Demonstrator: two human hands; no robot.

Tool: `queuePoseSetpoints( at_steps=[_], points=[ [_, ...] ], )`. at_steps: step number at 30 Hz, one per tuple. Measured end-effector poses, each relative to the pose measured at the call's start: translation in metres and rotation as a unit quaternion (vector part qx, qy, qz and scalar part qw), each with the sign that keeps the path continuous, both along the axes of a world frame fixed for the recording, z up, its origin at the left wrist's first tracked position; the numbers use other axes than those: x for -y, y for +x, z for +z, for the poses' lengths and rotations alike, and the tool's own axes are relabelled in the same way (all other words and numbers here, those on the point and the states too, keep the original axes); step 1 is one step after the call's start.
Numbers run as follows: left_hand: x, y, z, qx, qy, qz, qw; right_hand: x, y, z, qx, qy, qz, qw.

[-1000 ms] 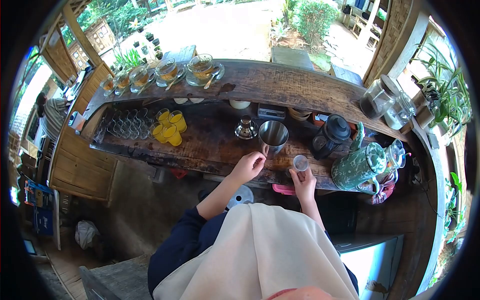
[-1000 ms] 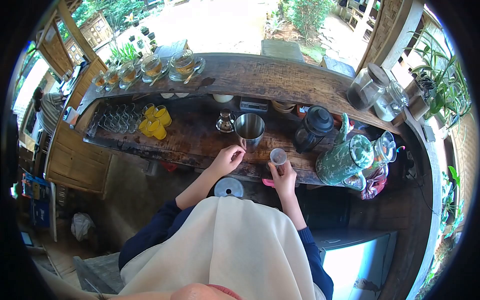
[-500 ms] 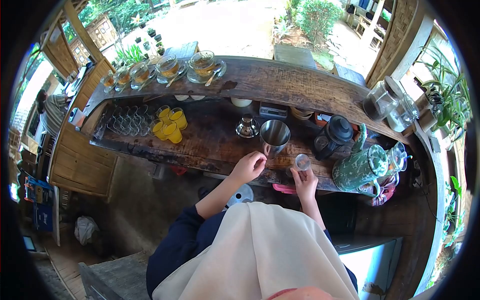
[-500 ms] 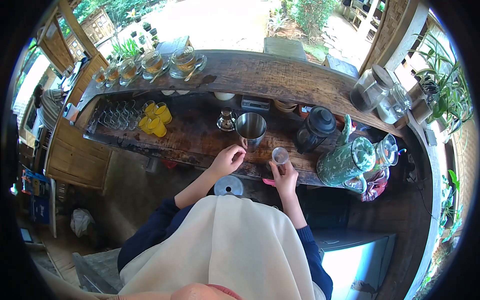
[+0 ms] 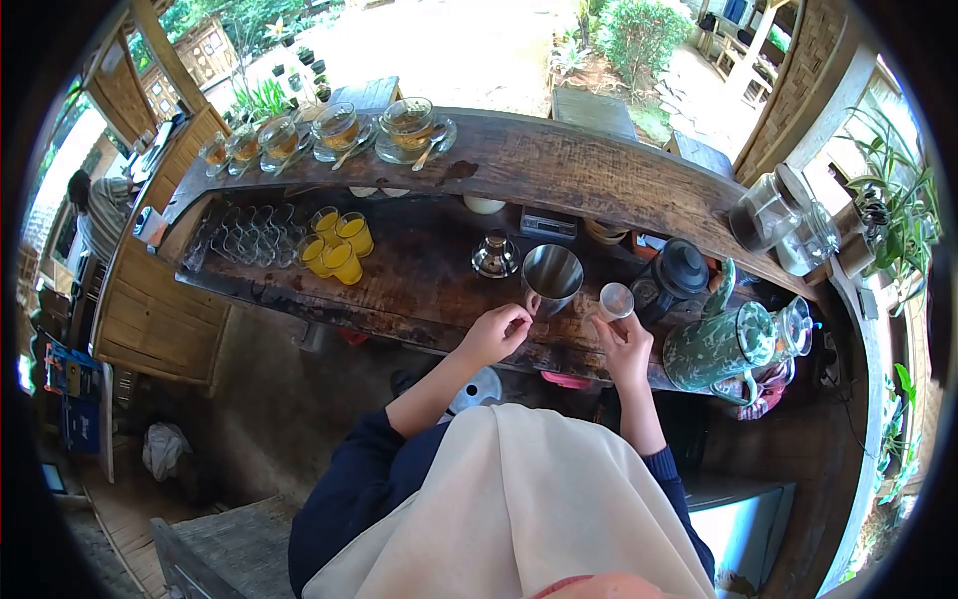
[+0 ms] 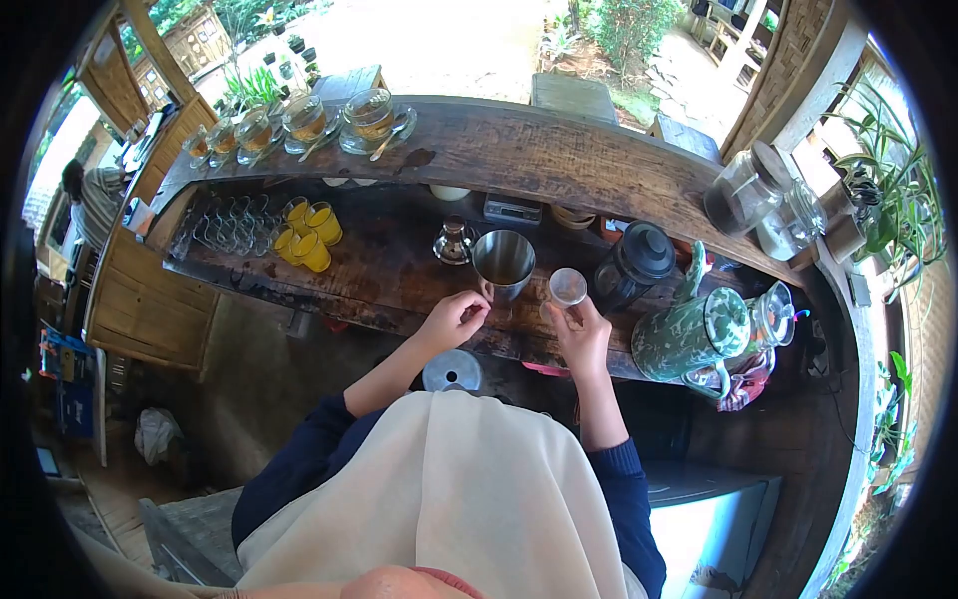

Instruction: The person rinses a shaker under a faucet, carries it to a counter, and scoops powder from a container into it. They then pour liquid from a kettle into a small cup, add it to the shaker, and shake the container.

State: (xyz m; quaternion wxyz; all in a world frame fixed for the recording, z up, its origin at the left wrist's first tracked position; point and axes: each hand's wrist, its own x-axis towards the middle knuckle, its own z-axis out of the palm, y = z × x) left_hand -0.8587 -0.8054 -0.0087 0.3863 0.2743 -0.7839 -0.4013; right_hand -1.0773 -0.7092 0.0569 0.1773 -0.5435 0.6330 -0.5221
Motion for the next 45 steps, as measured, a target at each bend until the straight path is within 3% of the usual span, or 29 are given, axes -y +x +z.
queuePoseSetpoints(
  at_steps=[8, 15, 24, 30, 33, 45],
  points=[
    [0.003, 0.001, -0.001, -0.025, 0.027, -0.003, 0.999, 0.021, -0.003, 0.035, -0.022, 0.003, 0.023, 0.999],
    [0.003, 0.004, 0.010, 0.017, 0.065, -0.010, 0.998, 0.039, -0.011, 0.057, -0.146, 0.014, 0.036, 0.989],
    [0.005, 0.003, 0.007, 0.010, 0.055, -0.002, 0.998, 0.058, -0.015, 0.075, -0.295, -0.084, 0.105, 0.946],
    [0.005, 0.003, 0.007, 0.011, 0.061, 0.003, 0.998, 0.061, -0.016, 0.084, -0.337, -0.043, 0.111, 0.934],
    [0.004, 0.003, 0.009, 0.010, 0.066, 0.003, 0.998, 0.066, -0.018, 0.089, -0.397, -0.078, 0.121, 0.906],
    [0.005, 0.004, 0.008, 0.010, 0.068, 0.001, 0.998, 0.067, -0.007, 0.111, -0.472, -0.064, 0.087, 0.875]
  ],
)
